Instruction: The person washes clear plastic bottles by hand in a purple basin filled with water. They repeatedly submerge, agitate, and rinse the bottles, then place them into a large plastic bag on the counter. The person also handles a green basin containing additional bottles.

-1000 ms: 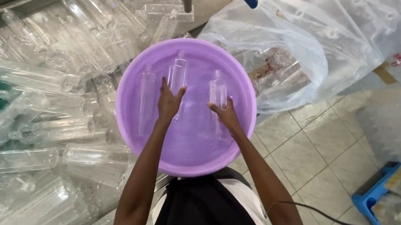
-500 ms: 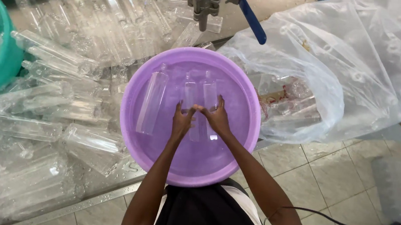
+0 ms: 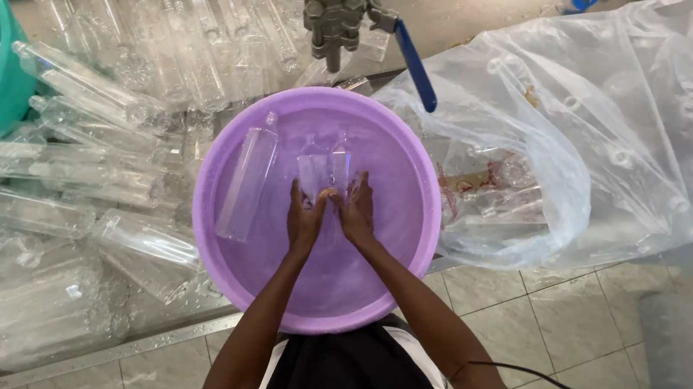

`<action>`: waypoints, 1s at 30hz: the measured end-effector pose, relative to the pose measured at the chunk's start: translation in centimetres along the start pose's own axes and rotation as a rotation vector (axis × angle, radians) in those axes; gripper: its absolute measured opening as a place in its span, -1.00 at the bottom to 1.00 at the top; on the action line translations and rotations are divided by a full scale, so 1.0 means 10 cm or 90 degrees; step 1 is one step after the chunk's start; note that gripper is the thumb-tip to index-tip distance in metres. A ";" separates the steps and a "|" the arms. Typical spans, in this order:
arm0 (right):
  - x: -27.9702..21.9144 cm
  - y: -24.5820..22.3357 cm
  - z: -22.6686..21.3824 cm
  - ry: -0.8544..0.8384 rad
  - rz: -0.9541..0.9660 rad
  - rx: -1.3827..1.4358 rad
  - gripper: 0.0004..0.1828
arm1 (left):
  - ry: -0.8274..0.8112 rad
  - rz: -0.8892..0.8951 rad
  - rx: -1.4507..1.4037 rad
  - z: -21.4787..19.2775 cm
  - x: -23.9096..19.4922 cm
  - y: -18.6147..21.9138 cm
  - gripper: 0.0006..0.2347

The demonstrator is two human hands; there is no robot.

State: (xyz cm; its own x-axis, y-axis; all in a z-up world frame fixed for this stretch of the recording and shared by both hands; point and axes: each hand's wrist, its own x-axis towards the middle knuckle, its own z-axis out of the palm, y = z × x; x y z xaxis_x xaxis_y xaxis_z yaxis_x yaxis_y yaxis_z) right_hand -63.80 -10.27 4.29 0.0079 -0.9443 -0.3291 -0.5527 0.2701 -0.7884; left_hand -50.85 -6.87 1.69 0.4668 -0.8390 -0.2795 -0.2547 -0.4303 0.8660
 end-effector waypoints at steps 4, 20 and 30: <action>0.07 0.12 0.04 0.096 -0.206 -0.025 0.10 | -0.031 -0.011 0.003 0.02 0.00 -0.02 -0.17; 0.17 0.15 0.09 -0.002 -0.039 -0.024 0.39 | -0.082 -0.022 -0.015 0.03 0.00 -0.07 -0.18; 0.15 0.25 0.12 -0.021 -0.058 0.058 0.41 | -0.031 0.051 -0.050 0.10 0.09 -0.28 -0.16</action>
State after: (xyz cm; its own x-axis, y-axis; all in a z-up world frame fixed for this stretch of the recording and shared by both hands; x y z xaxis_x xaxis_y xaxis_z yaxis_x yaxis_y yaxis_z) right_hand -64.17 -10.83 1.21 0.0836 -0.9594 -0.2695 -0.4707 0.2003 -0.8593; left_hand -50.56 -6.73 -1.36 0.4062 -0.8852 -0.2267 -0.2215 -0.3361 0.9154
